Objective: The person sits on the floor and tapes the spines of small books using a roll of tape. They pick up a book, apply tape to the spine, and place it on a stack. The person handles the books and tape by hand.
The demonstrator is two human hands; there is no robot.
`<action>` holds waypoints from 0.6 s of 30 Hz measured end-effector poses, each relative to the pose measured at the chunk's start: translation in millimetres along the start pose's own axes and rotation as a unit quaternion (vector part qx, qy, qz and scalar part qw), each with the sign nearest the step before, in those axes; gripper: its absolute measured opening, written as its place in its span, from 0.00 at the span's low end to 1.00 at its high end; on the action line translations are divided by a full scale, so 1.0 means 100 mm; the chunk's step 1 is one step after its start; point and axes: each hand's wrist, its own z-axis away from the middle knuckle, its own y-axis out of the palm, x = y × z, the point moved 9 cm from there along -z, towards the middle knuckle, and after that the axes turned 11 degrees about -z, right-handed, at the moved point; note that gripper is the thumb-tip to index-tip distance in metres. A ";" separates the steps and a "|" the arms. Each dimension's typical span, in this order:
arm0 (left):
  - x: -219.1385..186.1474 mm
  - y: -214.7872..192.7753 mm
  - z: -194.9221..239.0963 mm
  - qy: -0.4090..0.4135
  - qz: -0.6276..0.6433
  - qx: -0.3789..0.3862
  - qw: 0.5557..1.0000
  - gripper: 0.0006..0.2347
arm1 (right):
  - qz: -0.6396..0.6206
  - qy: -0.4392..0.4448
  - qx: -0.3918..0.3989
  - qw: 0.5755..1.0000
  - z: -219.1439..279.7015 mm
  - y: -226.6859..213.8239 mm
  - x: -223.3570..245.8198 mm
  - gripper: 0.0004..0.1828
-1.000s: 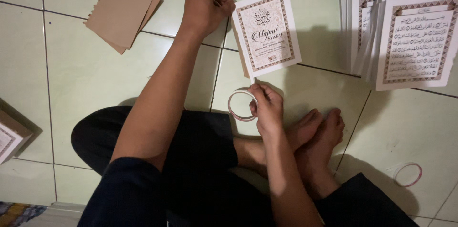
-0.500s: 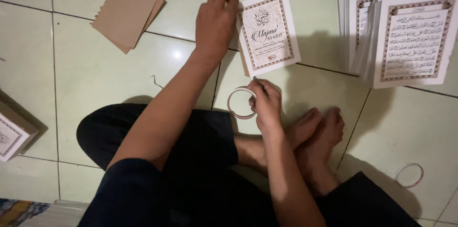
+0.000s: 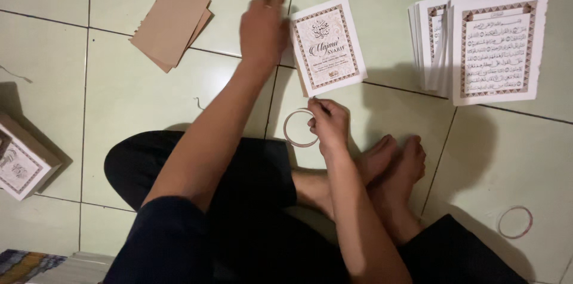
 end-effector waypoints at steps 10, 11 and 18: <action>-0.49 0.12 0.95 0.279 -0.137 0.076 0.947 0.22 | -0.024 0.015 -0.010 1.000 0.15 0.03 0.10 0.10; -0.46 0.12 0.94 0.275 -0.142 0.095 0.946 0.25 | -0.040 0.019 -0.010 0.999 0.17 0.06 0.11 0.10; -0.42 0.28 0.92 0.245 -0.157 0.103 0.951 0.35 | -0.157 0.068 -0.013 0.985 -0.10 0.06 -0.28 0.05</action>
